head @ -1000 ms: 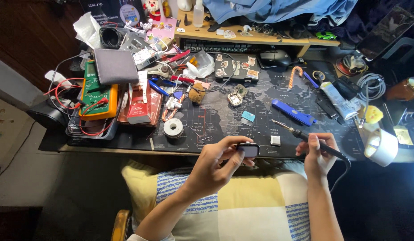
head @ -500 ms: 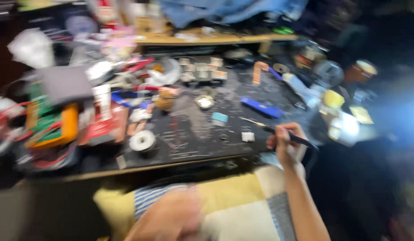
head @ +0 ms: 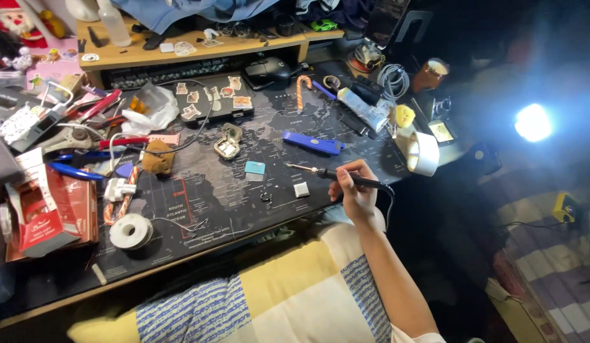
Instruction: Repairing a small electronic device by soldering and manipulating internal components
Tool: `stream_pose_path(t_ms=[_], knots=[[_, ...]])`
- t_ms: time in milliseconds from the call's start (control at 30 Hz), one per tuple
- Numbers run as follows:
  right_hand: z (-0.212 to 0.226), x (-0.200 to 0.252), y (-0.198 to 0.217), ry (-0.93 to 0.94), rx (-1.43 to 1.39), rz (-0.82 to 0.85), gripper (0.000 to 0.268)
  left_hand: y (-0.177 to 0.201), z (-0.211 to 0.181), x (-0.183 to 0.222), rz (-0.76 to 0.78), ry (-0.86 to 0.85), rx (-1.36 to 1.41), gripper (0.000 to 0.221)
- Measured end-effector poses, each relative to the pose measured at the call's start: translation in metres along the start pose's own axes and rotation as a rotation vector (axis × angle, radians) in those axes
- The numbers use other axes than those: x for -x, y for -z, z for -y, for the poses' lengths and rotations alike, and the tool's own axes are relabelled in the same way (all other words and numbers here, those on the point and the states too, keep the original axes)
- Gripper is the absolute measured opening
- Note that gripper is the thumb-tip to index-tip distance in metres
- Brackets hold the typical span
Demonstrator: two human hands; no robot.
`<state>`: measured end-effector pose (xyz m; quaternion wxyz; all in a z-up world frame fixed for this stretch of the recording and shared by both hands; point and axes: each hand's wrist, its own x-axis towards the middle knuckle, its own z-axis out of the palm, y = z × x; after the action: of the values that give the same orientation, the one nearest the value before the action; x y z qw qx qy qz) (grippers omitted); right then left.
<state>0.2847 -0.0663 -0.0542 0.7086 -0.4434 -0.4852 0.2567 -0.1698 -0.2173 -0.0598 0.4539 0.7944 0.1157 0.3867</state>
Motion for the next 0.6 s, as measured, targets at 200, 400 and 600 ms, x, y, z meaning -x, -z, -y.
stream_pose_path(t_ms=[200, 400, 600], knots=[[0.0, 0.006, -0.001, -0.019, 0.017, -0.023, 0.029, 0.027, -0.064, -0.197, -0.39, -0.06, 0.188, 0.032], [-0.002, 0.009, 0.002, -0.04, 0.031, -0.036, 0.032, -0.004, -0.015, -0.226, -0.447, -0.06, 0.516, 0.03], [-0.003, 0.009, 0.001, -0.042, -0.003, -0.06, 0.035, -0.012, 0.014, -0.216, -0.45, 0.003, 0.683, 0.035]])
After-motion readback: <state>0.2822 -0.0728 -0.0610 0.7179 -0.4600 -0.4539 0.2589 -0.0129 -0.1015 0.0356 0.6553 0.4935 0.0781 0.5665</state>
